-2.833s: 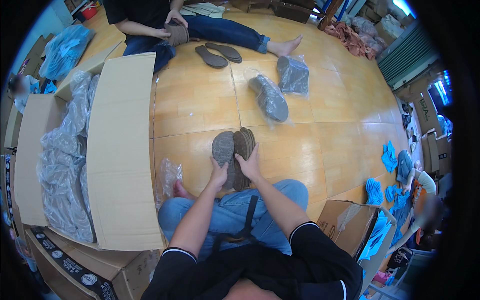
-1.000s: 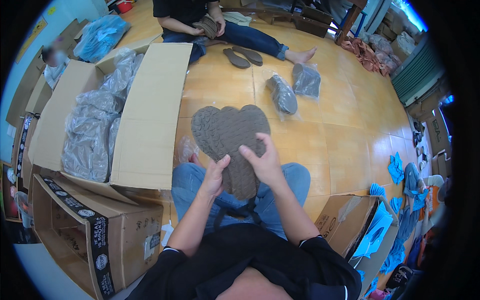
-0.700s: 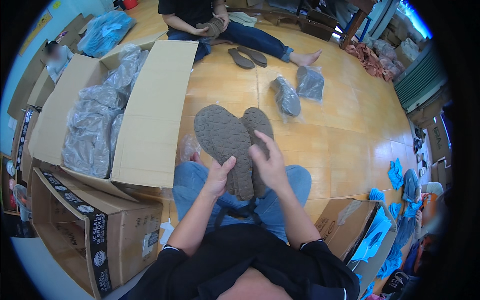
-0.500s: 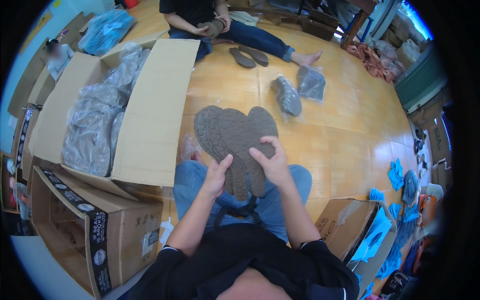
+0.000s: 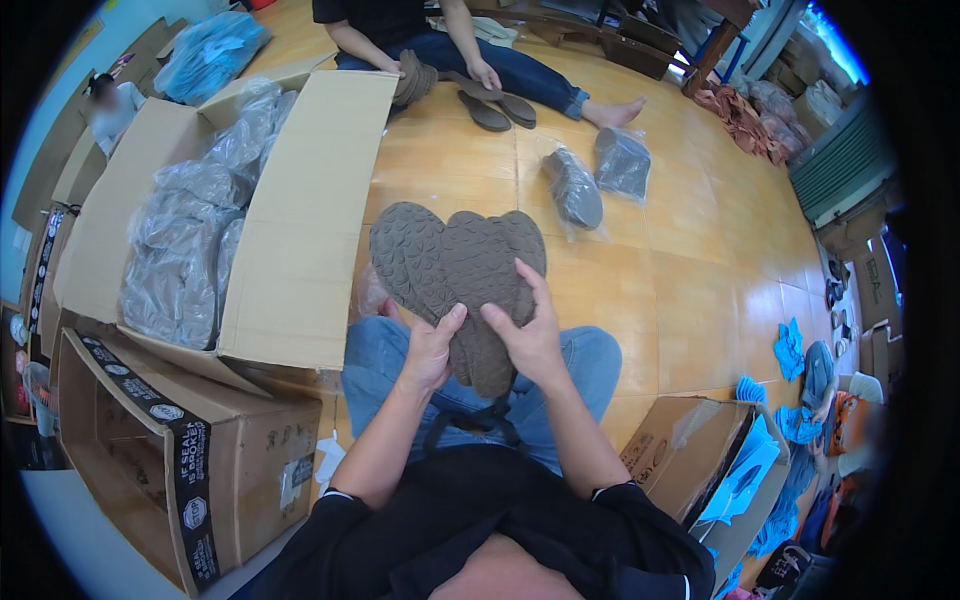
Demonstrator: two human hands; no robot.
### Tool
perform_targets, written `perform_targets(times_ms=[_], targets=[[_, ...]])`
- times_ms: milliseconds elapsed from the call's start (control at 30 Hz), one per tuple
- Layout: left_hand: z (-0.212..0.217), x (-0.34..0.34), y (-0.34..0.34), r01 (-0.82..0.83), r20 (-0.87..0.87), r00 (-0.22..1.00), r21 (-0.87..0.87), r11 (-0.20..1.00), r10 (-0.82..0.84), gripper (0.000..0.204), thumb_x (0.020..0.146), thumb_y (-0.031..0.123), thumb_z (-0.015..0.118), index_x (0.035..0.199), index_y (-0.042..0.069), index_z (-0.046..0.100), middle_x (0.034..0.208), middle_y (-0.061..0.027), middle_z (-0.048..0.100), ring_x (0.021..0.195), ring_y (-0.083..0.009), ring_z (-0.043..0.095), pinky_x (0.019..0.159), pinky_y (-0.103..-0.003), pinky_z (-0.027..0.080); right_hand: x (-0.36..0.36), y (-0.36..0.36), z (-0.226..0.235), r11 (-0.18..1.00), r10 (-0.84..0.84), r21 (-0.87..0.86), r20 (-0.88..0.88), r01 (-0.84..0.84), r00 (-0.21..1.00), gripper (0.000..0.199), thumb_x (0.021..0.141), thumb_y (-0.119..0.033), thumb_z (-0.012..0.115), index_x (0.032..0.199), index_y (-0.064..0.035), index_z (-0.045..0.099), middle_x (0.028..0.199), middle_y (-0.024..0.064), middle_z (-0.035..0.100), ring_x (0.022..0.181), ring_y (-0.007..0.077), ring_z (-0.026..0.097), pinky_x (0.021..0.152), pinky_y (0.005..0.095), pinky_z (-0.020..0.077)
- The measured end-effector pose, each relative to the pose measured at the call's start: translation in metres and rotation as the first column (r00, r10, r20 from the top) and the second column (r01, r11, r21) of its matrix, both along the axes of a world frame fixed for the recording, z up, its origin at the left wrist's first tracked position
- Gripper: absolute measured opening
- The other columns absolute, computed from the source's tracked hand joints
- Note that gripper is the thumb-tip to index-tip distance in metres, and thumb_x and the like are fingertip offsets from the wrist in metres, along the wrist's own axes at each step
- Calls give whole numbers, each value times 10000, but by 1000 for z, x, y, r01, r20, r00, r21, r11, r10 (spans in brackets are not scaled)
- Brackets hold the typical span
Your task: The person sits on the floor and repeatedly picks up stacks of brown shoe insoles, separates them, and places them into clear plastic bags. The person then places the packaged insoles into a large cardboard box. Other people are also working nearby.
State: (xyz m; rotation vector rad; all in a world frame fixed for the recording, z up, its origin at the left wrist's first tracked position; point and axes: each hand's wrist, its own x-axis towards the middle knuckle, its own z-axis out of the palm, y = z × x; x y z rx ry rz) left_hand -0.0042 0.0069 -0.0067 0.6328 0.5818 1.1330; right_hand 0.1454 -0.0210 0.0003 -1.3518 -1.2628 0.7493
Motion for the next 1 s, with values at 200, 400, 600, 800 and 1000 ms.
perform_targets(times_ms=[200, 400, 600, 800, 1000], targets=[[-8, -14, 7, 56, -54, 997, -15, 998, -57, 532, 921, 161, 621, 1384, 36, 389, 1287, -102, 542, 1168, -215, 547, 994, -375, 462, 23, 10, 2, 988, -148, -7, -326, 154, 934, 651, 909, -75, 604, 1472, -13, 282, 1441, 180, 379, 1318, 249, 394, 1098, 349, 322], [1, 8, 2, 40, 9, 999, -32, 999, -39, 493, 967, 156, 530, 1405, 65, 324, 1289, -107, 537, 1148, -209, 565, 970, -351, 480, -3, 0, -5, 998, -27, 55, -244, 41, 969, 798, 878, -79, 666, 1505, -18, 176, 1450, 185, 356, 1325, 248, 379, 1100, 355, 319], [15, -14, 4, 159, -40, 986, -85, 984, -163, 511, 964, 159, 532, 1412, 62, 308, 1338, -116, 495, 1244, -235, 496, 1049, -368, 410, 21, 5, -2, 982, -180, -59, -548, 177, 817, 761, 912, -83, 619, 1517, -59, 157, 1448, 179, 364, 1274, 243, 444, 1049, 347, 388], [11, 11, 2, 27, -180, 984, 118, 993, -5, 642, 868, 31, 665, 1405, 56, 315, 1323, -105, 496, 1225, -210, 498, 1038, -351, 408, 8, 3, -7, 992, -125, -73, -316, 108, 941, 779, 929, -115, 611, 1518, -18, 110, 1465, 178, 346, 1310, 228, 406, 1078, 339, 352], [8, 10, 2, 63, -173, 984, 76, 995, -50, 662, 848, 37, 696, 1400, 55, 331, 1338, -103, 487, 1223, -205, 497, 1032, -351, 409, 2, -6, 8, 999, -23, 28, -417, 38, 909, 793, 923, -110, 632, 1519, -20, 116, 1472, 178, 339, 1330, 228, 378, 1101, 352, 317]])
